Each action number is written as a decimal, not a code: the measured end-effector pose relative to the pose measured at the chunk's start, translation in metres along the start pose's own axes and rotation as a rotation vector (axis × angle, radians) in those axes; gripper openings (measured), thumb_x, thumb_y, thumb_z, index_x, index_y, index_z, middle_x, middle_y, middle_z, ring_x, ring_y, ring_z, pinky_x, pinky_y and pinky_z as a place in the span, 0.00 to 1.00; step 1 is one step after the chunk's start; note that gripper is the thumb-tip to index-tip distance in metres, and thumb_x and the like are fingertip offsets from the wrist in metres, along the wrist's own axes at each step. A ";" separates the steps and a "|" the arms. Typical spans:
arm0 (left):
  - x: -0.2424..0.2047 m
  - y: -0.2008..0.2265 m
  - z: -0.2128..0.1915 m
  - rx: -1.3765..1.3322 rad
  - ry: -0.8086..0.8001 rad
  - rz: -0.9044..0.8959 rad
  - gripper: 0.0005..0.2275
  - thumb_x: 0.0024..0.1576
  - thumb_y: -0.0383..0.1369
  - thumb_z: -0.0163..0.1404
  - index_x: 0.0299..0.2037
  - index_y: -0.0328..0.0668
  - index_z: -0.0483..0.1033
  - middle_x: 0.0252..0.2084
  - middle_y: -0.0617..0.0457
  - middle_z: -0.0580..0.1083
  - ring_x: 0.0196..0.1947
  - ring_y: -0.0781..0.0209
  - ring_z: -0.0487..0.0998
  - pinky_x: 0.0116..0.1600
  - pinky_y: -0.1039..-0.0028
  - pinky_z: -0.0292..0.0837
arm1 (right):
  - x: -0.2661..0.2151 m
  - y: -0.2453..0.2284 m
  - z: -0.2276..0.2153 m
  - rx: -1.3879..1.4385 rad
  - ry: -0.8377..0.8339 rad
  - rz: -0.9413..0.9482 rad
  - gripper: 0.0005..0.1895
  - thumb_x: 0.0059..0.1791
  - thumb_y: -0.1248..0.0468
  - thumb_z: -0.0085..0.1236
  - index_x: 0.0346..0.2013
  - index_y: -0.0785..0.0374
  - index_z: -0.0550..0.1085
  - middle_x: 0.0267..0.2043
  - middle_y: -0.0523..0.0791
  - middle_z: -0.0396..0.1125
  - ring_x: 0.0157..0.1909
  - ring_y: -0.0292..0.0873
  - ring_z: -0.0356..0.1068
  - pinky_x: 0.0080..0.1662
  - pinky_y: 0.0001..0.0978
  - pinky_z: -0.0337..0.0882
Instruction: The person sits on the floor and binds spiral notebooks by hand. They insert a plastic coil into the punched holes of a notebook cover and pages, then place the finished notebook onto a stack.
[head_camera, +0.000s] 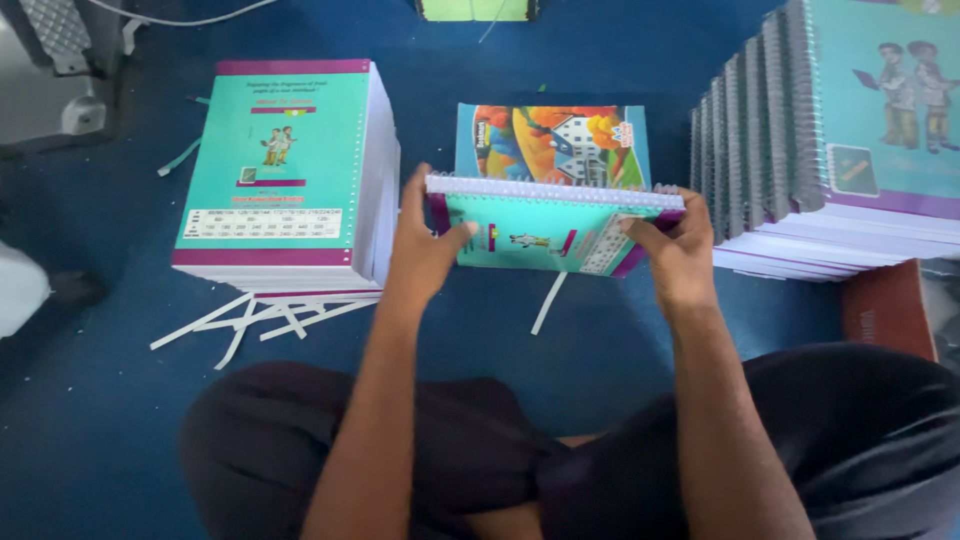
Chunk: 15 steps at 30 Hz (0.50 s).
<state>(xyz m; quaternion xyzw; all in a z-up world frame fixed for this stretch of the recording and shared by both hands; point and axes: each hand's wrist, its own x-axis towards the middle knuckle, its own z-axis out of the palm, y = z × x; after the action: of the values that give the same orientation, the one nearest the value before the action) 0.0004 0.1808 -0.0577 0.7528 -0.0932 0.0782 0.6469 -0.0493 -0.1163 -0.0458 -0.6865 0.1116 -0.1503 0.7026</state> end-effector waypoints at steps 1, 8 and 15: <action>-0.002 -0.008 0.005 -0.050 0.006 -0.008 0.37 0.51 0.24 0.59 0.72 0.35 0.53 0.65 0.39 0.67 0.65 0.53 0.69 0.67 0.70 0.64 | -0.001 0.001 0.002 0.005 -0.017 -0.021 0.25 0.46 0.74 0.62 0.55 0.66 0.64 0.46 0.45 0.69 0.48 0.36 0.71 0.52 0.30 0.72; -0.008 -0.014 0.025 -0.065 0.187 -0.013 0.17 0.57 0.23 0.55 0.55 0.35 0.67 0.45 0.49 0.75 0.45 0.62 0.77 0.53 0.72 0.73 | -0.007 0.011 0.005 -0.095 0.000 -0.118 0.21 0.52 0.71 0.62 0.56 0.71 0.65 0.48 0.48 0.70 0.48 0.37 0.71 0.52 0.30 0.72; -0.014 -0.007 0.026 -0.074 0.206 0.037 0.16 0.58 0.24 0.54 0.55 0.35 0.67 0.46 0.48 0.75 0.46 0.60 0.77 0.54 0.72 0.73 | -0.010 0.016 0.002 0.031 0.006 -0.197 0.20 0.52 0.71 0.61 0.56 0.68 0.65 0.49 0.47 0.71 0.49 0.36 0.72 0.54 0.28 0.73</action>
<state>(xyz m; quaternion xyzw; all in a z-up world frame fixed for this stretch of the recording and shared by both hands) -0.0119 0.1572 -0.0719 0.7143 -0.0428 0.1636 0.6791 -0.0571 -0.1103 -0.0621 -0.6827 0.0433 -0.2227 0.6946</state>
